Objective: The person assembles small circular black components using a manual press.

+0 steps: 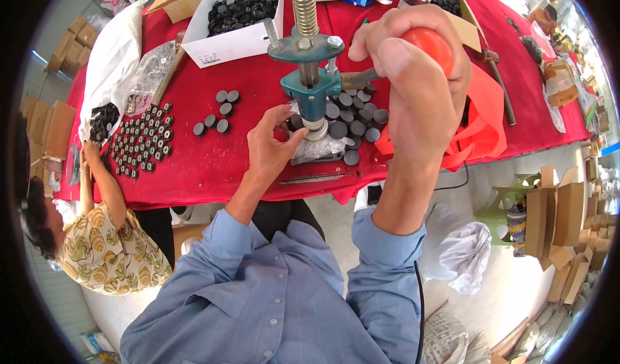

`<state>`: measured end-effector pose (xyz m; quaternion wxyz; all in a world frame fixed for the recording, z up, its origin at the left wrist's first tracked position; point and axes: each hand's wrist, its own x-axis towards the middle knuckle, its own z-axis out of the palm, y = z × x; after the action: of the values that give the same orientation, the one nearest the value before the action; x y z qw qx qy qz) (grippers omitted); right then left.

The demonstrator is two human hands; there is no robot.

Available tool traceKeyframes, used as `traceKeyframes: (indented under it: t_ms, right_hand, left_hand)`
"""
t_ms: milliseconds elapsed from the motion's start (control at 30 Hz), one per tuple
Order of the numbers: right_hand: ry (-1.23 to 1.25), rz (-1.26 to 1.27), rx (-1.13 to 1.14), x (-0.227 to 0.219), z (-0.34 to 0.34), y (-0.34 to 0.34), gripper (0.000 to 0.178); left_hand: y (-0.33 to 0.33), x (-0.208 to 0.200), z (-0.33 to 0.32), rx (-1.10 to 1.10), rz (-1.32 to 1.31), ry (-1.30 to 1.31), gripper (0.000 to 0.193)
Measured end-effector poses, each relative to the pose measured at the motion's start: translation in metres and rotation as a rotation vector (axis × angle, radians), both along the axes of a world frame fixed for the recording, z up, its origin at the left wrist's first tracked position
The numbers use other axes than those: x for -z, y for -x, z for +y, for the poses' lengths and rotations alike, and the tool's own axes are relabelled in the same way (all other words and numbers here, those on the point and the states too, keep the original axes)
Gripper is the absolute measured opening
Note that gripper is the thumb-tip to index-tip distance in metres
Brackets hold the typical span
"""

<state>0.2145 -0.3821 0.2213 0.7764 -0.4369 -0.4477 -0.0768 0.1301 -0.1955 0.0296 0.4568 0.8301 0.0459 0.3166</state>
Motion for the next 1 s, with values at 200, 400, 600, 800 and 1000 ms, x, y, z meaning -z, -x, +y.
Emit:
traceKeyframes:
  t_ms: [200,400,600,800,1000]
  right_hand:
    - [-0.018,-0.026,0.013,0.001,0.005,-0.001,0.016]
    - [-0.041,-0.013,-0.012,0.005,0.005,0.001,0.015]
    - [-0.046,-0.026,0.135,0.035,-0.01,0.04,0.023]
    - [-0.032,-0.074,0.234,0.099,-0.024,0.081,0.03]
    - [-0.048,-0.041,0.337,0.097,-0.023,0.081,0.031]
  left_hand:
    - [-0.002,0.016,-0.013,0.042,-0.058,0.075,0.054]
    - [-0.005,0.012,-0.018,0.032,0.003,0.003,0.062]
    - [0.004,0.009,0.006,0.032,-0.068,-0.016,0.056]
    - [0.037,0.025,0.1,-0.37,-0.061,-0.536,0.034]
    - [0.053,0.045,0.12,-0.344,0.086,-0.445,0.034]
